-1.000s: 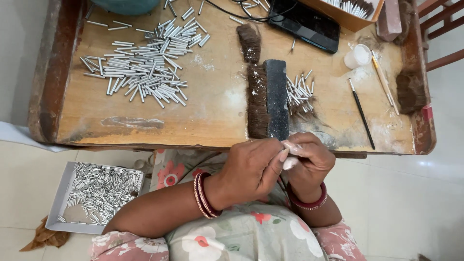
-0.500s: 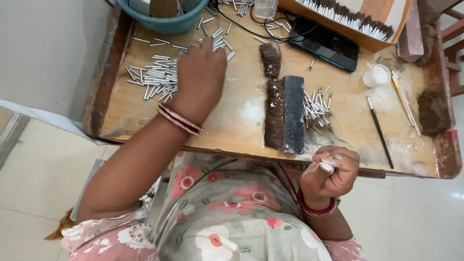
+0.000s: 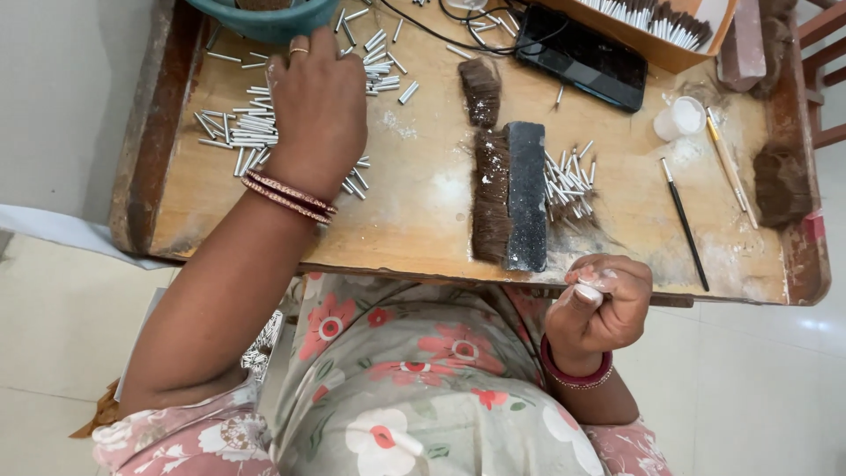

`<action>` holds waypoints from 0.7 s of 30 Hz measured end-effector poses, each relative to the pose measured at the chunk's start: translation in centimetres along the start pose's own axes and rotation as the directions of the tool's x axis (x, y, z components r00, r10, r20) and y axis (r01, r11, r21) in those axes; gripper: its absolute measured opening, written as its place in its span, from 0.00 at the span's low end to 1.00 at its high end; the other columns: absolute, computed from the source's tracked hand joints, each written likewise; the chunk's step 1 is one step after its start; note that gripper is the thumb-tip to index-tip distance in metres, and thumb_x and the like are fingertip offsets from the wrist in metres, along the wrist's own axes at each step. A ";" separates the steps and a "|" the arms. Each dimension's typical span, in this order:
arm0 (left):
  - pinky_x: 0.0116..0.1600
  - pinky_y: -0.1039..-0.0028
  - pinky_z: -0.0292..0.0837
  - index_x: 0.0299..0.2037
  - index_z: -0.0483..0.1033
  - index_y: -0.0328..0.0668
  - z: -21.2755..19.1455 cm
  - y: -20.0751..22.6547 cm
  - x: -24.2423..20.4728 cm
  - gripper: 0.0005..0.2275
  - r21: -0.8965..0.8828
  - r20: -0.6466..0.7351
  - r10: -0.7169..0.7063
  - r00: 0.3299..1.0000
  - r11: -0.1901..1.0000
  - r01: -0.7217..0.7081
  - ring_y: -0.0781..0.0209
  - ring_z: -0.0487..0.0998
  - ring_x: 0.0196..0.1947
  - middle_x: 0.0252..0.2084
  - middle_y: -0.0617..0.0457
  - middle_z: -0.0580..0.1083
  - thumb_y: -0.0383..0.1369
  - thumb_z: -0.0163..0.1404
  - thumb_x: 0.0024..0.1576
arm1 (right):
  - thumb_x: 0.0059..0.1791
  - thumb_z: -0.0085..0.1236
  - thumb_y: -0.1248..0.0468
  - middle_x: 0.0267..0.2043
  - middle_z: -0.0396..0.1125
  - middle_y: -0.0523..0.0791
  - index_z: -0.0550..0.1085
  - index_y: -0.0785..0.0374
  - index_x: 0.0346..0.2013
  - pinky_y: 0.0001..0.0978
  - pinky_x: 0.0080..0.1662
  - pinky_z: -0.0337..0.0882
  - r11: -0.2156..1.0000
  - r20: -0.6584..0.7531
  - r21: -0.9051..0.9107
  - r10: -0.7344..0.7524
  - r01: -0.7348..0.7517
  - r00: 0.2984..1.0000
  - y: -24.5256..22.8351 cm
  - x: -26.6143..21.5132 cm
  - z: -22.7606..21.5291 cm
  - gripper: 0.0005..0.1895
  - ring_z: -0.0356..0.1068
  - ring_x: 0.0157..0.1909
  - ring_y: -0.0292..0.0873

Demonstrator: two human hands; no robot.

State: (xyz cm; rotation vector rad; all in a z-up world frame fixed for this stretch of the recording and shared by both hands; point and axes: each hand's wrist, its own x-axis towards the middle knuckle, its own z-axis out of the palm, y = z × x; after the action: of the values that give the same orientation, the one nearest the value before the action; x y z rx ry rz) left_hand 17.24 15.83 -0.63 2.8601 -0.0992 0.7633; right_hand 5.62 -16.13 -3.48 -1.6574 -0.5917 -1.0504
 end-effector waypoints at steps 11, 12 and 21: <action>0.56 0.55 0.66 0.40 0.76 0.36 -0.9 2.6 -1.2 0.04 0.020 -0.085 0.087 0.993 0.996 -0.086 0.45 0.72 0.49 0.45 0.43 0.72 0.24 0.52 0.57 | 0.59 0.56 0.52 0.39 0.61 0.47 0.64 0.66 0.43 0.25 0.31 0.65 1.000 -0.137 0.018 0.028 -0.025 0.990 0.5 1.5 -2.9 0.19 0.61 0.28 0.36; 0.54 0.55 0.67 0.44 0.75 0.35 -1.6 3.5 -1.4 0.04 -0.042 -0.086 0.079 0.993 0.996 -0.083 0.45 0.73 0.47 0.44 0.43 0.72 0.24 0.51 0.60 | 0.59 0.58 0.52 0.38 0.61 0.47 0.64 0.66 0.44 0.25 0.31 0.65 0.998 -0.183 0.044 0.057 -0.050 0.981 0.6 1.5 -3.2 0.20 0.60 0.29 0.36; 0.50 0.80 0.72 0.50 0.73 0.33 -4.2 17.4 -10.2 0.06 -0.738 0.312 0.177 0.933 -0.574 0.356 0.70 0.75 0.44 0.44 0.54 0.76 0.28 0.52 0.67 | 0.58 0.59 0.53 0.38 0.61 0.46 0.65 0.65 0.43 0.20 0.37 0.62 0.890 0.042 0.323 0.325 -0.320 0.945 -1.8 -0.2 0.8 0.19 0.59 0.35 0.33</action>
State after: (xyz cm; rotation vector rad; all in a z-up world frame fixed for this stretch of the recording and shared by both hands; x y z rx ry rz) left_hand 4.45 -0.24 0.59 0.7898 -0.3214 -0.1485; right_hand 4.39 -14.74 -2.77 -1.3938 -0.4334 -0.6778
